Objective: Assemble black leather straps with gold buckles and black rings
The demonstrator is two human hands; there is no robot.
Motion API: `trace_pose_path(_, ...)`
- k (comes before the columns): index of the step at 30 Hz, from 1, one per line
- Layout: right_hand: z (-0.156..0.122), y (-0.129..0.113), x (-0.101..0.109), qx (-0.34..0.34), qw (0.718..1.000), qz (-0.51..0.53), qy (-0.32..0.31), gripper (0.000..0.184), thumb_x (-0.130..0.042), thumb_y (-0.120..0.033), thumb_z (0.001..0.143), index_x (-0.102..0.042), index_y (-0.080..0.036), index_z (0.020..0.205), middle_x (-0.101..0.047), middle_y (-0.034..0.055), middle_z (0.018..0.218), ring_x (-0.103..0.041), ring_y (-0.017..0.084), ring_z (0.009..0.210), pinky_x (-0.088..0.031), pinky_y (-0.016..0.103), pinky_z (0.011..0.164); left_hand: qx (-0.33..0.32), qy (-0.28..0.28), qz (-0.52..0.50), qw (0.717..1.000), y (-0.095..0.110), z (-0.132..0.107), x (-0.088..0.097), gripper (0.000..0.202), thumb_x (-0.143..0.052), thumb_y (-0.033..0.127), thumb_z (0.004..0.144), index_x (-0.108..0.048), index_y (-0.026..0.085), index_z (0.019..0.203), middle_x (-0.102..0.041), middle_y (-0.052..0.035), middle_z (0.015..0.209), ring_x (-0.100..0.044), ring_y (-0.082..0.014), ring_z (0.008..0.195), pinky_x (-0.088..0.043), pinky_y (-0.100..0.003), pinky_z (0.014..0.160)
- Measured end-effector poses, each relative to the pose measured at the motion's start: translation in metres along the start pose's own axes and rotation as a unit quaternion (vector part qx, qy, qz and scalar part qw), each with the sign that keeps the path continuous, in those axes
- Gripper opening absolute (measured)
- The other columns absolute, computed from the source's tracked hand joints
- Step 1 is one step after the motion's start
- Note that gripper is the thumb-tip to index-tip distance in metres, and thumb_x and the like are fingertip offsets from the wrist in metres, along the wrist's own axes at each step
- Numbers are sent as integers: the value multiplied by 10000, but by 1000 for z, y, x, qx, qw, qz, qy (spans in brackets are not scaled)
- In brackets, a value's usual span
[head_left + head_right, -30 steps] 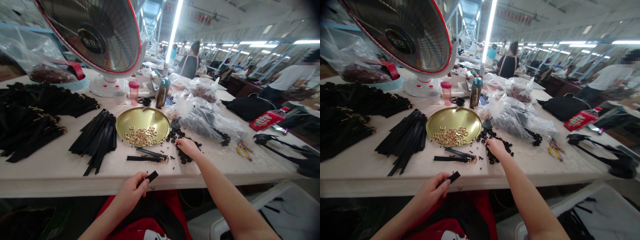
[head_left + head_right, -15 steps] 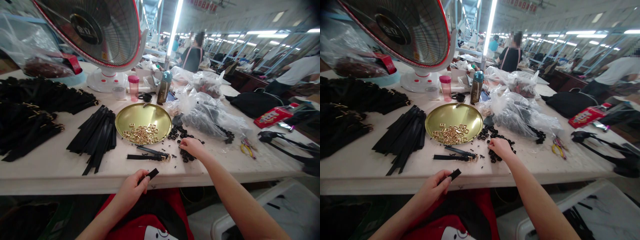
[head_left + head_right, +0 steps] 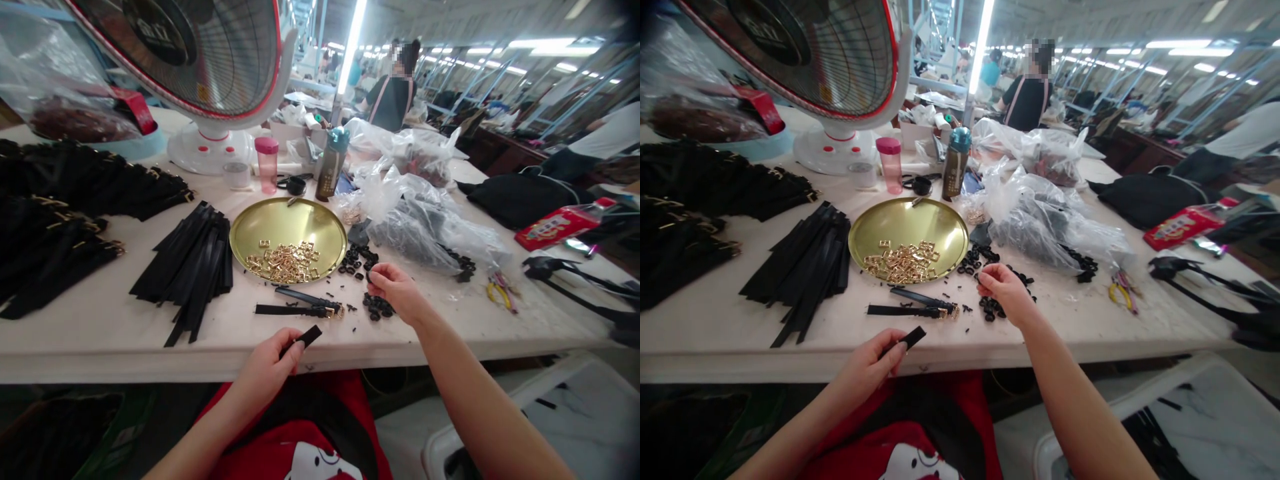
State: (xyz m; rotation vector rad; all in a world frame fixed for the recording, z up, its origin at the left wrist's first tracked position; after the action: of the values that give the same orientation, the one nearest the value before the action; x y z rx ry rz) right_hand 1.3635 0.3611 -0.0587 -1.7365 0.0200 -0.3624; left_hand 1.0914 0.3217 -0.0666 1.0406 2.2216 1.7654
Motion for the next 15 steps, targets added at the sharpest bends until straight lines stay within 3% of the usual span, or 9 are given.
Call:
trace_pose_path(2,-25,1,-19,-63,980,187,-25,297,-726,-346,605,-526,-199,769,-571,-50,670,-574,79,591,-487,236,643,-20,2,-4,1000,8,3,-2,255,-395,384,831,-543,181,881,-491,38,596,-467,-128,595,-365,-233,613)
trace_pose_path(5,-62,6,-58,-128,941,306,-63,278,-771,-272,560,-557,-177,709,-600,-43,654,-583,69,575,-495,210,627,-46,21,-19,999,17,5,-3,260,-397,388,837,-543,178,884,-493,39,594,-470,-124,594,-370,-232,616)
trace_pose_path(9,-89,11,-95,-167,901,394,-73,248,-771,-233,568,-591,-169,727,-602,-46,630,-582,61,562,-513,195,612,-54,49,-23,997,19,0,-4,263,-405,390,836,-545,168,853,-481,38,585,-461,-113,564,-363,-224,583)
trace_pose_path(15,-104,13,-107,-169,895,410,-51,223,-767,-209,574,-606,-179,726,-613,-45,646,-581,63,565,-528,201,620,-51,83,-6,995,14,-18,-3,264,-403,386,833,-552,168,830,-477,44,564,-451,-102,537,-355,-217,555)
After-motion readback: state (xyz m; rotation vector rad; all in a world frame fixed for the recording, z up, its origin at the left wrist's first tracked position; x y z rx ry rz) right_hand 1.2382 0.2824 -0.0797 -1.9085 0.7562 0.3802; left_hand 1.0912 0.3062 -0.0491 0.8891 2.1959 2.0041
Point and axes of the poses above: each hand's wrist, its own z-axis towards the middle knuckle, its own x-axis out of the back of the hand, y = z × x, the point moved 3 cm from there along z, towards the middle knuckle
